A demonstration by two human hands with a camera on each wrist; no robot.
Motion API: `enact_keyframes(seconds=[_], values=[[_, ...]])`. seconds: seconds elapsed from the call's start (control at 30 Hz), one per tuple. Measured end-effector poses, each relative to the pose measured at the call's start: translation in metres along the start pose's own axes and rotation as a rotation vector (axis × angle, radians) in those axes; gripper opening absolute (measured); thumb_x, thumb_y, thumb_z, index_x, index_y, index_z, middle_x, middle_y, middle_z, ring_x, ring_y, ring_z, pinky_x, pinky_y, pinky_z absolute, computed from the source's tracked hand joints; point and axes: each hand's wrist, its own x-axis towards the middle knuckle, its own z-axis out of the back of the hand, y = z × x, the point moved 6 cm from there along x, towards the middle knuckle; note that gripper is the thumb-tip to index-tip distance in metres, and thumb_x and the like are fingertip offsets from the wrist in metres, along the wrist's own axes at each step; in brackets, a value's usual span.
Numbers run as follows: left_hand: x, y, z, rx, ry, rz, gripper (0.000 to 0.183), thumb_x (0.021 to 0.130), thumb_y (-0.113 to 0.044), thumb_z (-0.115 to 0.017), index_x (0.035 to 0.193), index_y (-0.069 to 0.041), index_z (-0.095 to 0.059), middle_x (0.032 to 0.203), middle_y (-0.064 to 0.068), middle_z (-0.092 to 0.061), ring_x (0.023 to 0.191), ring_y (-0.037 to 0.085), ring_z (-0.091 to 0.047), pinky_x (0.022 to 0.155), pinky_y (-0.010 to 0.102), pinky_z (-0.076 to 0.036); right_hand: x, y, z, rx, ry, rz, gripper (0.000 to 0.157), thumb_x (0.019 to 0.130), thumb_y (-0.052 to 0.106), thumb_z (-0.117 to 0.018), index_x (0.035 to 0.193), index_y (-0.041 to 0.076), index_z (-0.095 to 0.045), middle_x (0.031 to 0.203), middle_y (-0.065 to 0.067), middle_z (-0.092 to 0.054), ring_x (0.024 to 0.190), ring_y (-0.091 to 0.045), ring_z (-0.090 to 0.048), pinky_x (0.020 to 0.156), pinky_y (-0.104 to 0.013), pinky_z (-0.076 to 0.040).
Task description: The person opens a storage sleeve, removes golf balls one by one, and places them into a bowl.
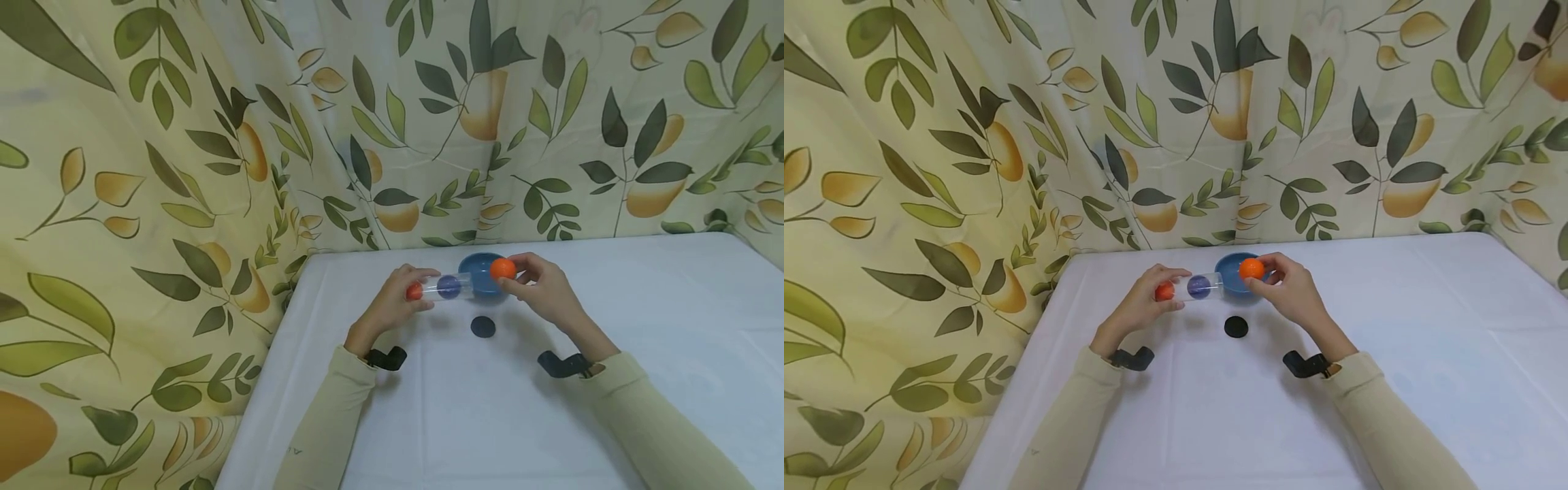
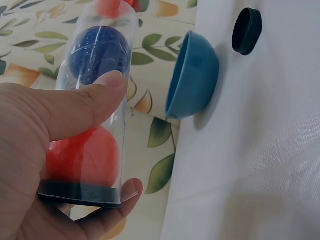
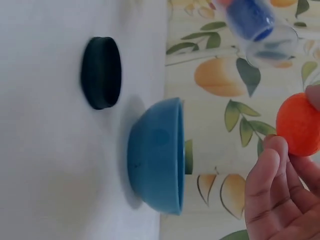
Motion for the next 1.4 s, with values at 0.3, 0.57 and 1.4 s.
enact_keyframes(seconds=[0.3,0.57,1.4], values=[[-0.001,0.005,0.001,-0.017,0.005,0.029,0.055,0.083,-0.02,-0.076,0.132,-0.033,-0.055,0.117,0.013,-0.054,0.103,0.017,-0.047,0.084,0.029,-0.044,0.024,-0.003,0.0,-0.002,-0.038,-0.058,0.062,0.085,0.051,-0.067,0.129,0.011,-0.054,0.116,-0.012,-0.061,0.1,-0.025,-0.052,0.071,-0.031,-0.043],[-0.001,0.008,0.001,-0.012,0.006,0.046,0.054,0.083,-0.022,-0.075,0.132,-0.035,-0.055,0.112,0.004,-0.053,0.103,0.016,-0.046,0.083,0.028,-0.044,0.04,-0.018,-0.008,0.013,-0.073,-0.112,0.066,0.083,0.054,-0.067,0.131,0.009,-0.052,0.123,-0.012,-0.057,0.1,-0.024,-0.05,0.071,-0.03,-0.043],[0.001,0.01,-0.002,0.045,0.019,0.039,0.055,0.083,-0.023,-0.075,0.133,-0.033,-0.055,0.11,0.001,-0.052,0.102,0.015,-0.046,0.084,0.025,-0.044,0.049,-0.051,-0.022,-0.04,-0.033,-0.156,0.06,0.084,0.044,-0.071,0.128,0.007,-0.054,0.121,-0.016,-0.056,0.1,-0.027,-0.049,0.073,-0.031,-0.038]])
